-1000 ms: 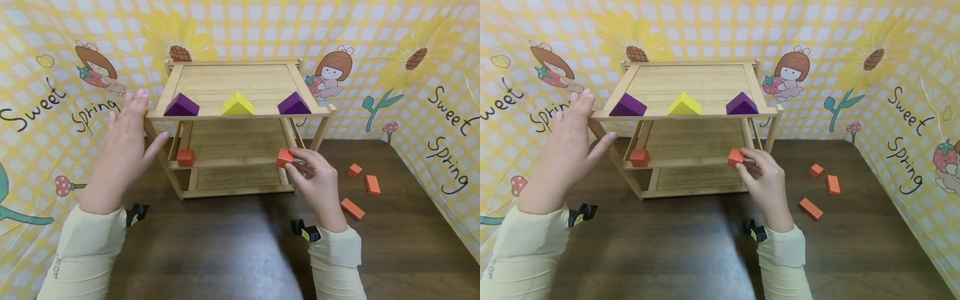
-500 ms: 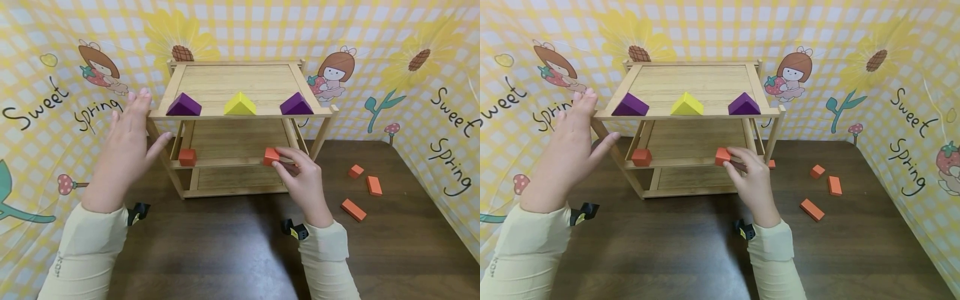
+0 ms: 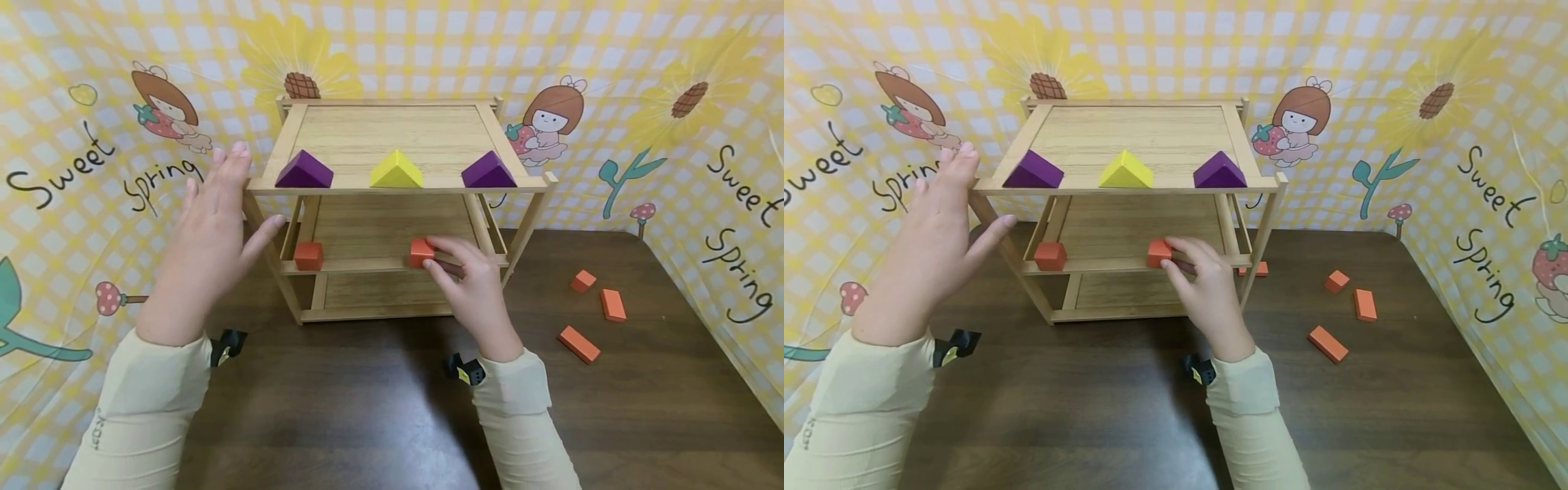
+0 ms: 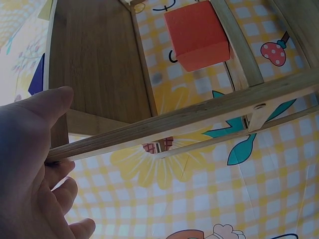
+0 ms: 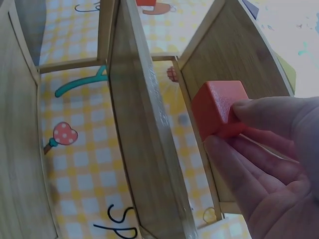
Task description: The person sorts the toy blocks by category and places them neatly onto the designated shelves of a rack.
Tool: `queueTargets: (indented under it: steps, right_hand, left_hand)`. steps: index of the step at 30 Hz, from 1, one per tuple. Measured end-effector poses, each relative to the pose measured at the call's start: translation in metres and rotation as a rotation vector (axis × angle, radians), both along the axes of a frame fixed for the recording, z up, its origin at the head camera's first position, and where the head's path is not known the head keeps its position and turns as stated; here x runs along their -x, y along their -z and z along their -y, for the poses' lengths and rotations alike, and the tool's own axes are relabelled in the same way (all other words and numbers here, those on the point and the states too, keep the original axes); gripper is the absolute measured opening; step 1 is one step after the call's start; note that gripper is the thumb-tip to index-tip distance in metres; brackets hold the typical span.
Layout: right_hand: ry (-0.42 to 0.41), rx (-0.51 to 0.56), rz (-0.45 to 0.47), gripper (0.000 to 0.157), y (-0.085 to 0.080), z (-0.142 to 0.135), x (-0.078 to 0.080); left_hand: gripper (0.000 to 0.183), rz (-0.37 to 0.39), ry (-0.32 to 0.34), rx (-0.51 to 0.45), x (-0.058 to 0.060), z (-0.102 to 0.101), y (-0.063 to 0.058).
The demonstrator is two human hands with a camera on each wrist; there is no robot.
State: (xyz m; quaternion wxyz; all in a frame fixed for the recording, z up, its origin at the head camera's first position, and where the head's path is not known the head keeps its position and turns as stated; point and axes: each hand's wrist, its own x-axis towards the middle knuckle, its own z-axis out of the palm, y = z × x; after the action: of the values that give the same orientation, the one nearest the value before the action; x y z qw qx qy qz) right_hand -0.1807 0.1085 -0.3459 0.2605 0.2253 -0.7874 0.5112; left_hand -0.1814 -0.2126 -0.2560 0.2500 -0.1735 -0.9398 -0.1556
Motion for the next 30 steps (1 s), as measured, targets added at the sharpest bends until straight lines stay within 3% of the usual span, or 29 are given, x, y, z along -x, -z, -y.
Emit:
queueTargets:
  steps: [30]
  right_hand:
    - [0.04, -0.176, 0.071, 0.029, 0.001, 0.023, 0.014]
  left_hand:
    - [0.083, 0.019, -0.02, -0.002, -0.001, 0.0, -0.002]
